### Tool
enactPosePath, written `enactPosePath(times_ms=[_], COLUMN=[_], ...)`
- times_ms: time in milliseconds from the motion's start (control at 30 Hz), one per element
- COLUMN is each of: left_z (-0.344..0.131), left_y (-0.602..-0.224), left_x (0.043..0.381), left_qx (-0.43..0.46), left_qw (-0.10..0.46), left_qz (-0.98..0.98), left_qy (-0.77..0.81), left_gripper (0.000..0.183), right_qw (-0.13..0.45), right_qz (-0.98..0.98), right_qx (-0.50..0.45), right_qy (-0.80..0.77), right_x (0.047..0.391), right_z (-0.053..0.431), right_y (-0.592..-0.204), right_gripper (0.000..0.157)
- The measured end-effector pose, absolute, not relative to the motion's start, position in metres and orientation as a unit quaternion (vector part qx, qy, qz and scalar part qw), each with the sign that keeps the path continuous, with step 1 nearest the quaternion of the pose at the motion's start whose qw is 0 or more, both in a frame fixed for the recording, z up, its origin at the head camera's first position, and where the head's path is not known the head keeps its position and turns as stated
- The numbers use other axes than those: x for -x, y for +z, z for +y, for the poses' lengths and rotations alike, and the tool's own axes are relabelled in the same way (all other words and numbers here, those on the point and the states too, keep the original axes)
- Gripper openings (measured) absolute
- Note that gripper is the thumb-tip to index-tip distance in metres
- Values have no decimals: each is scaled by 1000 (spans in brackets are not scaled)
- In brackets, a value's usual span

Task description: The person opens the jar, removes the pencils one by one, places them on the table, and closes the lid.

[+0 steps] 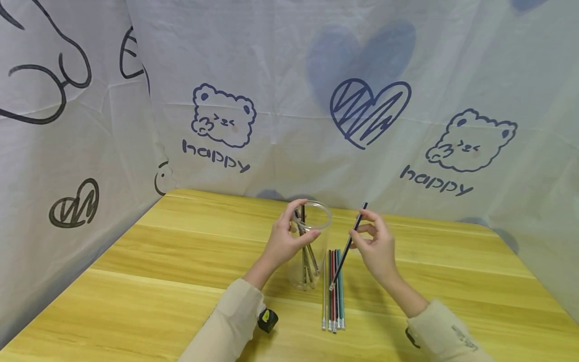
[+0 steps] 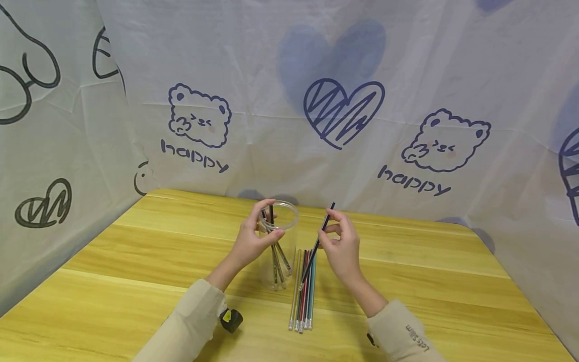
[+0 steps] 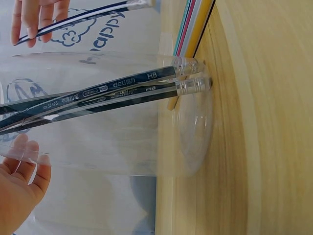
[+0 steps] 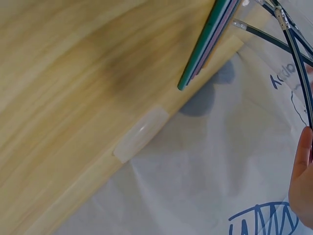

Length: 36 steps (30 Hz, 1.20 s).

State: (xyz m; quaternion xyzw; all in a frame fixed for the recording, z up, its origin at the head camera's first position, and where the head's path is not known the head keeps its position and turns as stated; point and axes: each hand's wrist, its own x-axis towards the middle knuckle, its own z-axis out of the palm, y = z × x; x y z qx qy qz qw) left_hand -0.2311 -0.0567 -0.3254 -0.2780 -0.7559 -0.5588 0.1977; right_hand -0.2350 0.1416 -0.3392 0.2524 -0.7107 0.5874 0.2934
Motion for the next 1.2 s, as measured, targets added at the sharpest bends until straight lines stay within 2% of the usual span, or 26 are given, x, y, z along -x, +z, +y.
enactPosePath(times_ms=[300,533,900,1200], left_z=[-57,-58,-57,-57], left_y=[-325,-325,-324,-323], left_x=[231,231,231,230], left_qx=[277,278,277,277], left_qw=[197,200,197,195], left_qz=[-756,-755,-756,-755], left_qy=[-560,-559,-559,-561], left_gripper=[61,61,61,61], right_qw=[295,269,168,39], right_qz=[-719,-742,-781,-813], right_qx=[-258,-233,-171,-119], right_qy=[573,568,576,569], right_x=[241,242,246,249], right_z=[145,148,156,161], right_y=[-349,-349,-351,-353], right_gripper=[44,45,49,51])
